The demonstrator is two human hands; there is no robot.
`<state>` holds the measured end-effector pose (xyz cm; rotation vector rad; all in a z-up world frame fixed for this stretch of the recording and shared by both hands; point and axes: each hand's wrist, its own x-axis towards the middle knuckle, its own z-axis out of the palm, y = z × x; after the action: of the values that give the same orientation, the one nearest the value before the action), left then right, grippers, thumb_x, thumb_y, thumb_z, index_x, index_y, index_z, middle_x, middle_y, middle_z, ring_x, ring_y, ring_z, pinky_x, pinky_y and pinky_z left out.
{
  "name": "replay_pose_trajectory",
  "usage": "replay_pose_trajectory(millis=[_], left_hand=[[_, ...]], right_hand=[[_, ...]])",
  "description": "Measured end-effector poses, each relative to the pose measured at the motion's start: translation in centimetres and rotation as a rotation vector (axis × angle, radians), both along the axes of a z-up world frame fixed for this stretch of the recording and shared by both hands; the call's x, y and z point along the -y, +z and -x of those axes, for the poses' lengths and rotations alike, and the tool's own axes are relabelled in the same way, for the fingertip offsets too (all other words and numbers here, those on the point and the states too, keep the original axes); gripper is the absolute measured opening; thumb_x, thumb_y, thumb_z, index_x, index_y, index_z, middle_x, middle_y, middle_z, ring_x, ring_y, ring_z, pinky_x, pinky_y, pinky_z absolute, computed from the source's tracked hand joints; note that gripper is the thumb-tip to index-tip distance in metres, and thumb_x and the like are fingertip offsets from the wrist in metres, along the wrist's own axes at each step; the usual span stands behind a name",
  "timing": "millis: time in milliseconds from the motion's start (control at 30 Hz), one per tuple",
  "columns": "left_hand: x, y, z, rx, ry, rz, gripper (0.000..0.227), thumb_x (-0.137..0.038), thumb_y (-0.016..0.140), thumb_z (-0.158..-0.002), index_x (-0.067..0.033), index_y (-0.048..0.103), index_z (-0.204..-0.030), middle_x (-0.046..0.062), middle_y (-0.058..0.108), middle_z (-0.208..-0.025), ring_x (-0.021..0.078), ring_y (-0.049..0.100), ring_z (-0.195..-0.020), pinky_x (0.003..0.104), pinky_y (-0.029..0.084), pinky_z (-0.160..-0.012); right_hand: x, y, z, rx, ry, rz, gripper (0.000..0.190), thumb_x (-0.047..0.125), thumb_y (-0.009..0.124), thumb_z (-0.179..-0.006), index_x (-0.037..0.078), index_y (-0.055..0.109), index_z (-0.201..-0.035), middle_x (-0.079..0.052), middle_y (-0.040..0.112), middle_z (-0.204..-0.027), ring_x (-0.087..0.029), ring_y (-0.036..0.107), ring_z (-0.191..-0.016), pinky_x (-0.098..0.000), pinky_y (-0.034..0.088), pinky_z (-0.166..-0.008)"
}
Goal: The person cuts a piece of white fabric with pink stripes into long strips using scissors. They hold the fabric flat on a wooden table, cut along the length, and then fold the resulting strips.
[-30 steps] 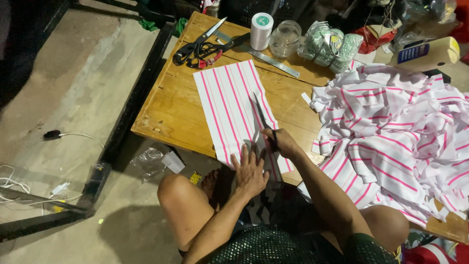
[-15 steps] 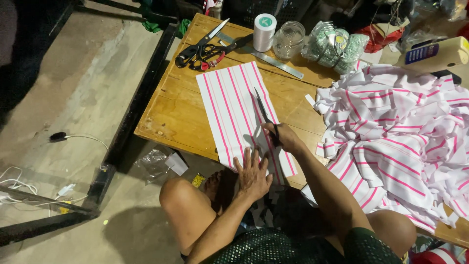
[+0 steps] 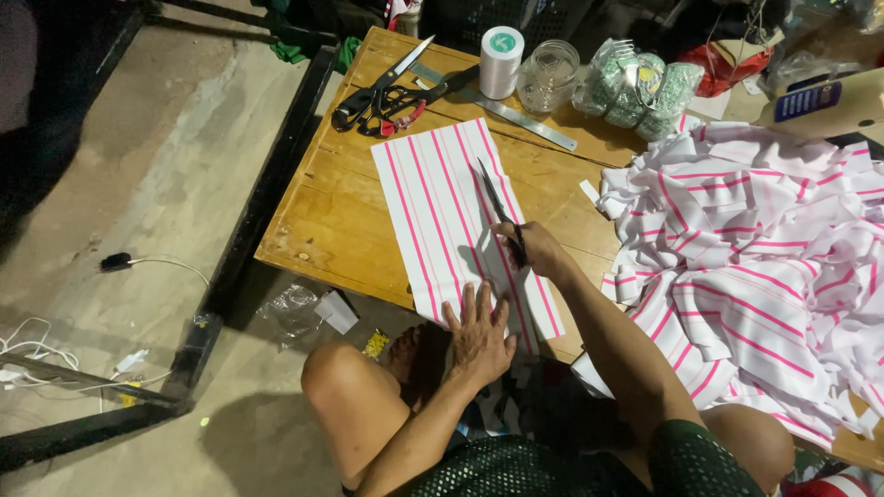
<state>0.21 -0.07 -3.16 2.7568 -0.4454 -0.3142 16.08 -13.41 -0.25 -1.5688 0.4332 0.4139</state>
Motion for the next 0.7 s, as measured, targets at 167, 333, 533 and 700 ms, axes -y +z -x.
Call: replay_pose_trajectory(millis=[167, 333, 533, 700], left_hand=[[-0.1, 0.1, 0.0, 0.025, -0.007, -0.010, 0.068, -0.039, 0.058, -0.091, -0.0132, 0.044, -0.151, 0.025, 0.019, -0.166, 0.0472, 0.005, -0.154, 0.081, 0.004, -0.108], [-0.1, 0.1, -0.1, 0.018, -0.007, -0.003, 0.070, -0.041, 0.057, -0.090, -0.0135, 0.041, -0.153, 0.025, 0.021, -0.165, 0.0468, 0.006, -0.154, 0.082, 0.004, -0.109], [-0.1, 0.8, -0.2, -0.028, -0.007, -0.027, 0.072, -0.036, 0.064, -0.087, -0.0136, 0.043, -0.152, 0.022, 0.015, -0.168, 0.0459, 0.004, -0.154, 0.081, 0.005, -0.110], [-0.2, 0.9, -0.3, -0.060, -0.023, -0.028, 0.072, -0.039, 0.060, -0.090, -0.0151, 0.037, -0.155, 0.022, 0.014, -0.168, 0.0461, 0.003, -0.154, 0.080, 0.005, -0.110]], right_hand=[[0.7, -5.1, -1.9, 0.022, -0.015, 0.005, 0.035, 0.025, 0.077, -0.076, -0.005, 0.061, -0.069, -0.010, 0.047, -0.052, -0.021, 0.053, -0.038, -0.0328, 0.047, -0.033], [0.8, -4.7, -1.8, 0.043, -0.009, 0.033, 0.031, 0.022, 0.080, -0.072, -0.003, 0.062, -0.065, -0.012, 0.048, -0.050, -0.022, 0.054, -0.038, -0.0342, 0.047, -0.032], [-0.1, -2.4, -3.4, 0.004, 0.030, 0.032, 0.048, 0.036, 0.085, -0.073, -0.007, 0.063, -0.074, -0.010, 0.048, -0.052, -0.021, 0.054, -0.040, -0.0320, 0.047, -0.034], [0.2, -6.1, -4.3, 0.077, 0.031, 0.064, 0.042, 0.031, 0.083, -0.074, -0.005, 0.064, -0.066, -0.014, 0.048, -0.048, -0.024, 0.054, -0.038, -0.0343, 0.045, -0.031]])
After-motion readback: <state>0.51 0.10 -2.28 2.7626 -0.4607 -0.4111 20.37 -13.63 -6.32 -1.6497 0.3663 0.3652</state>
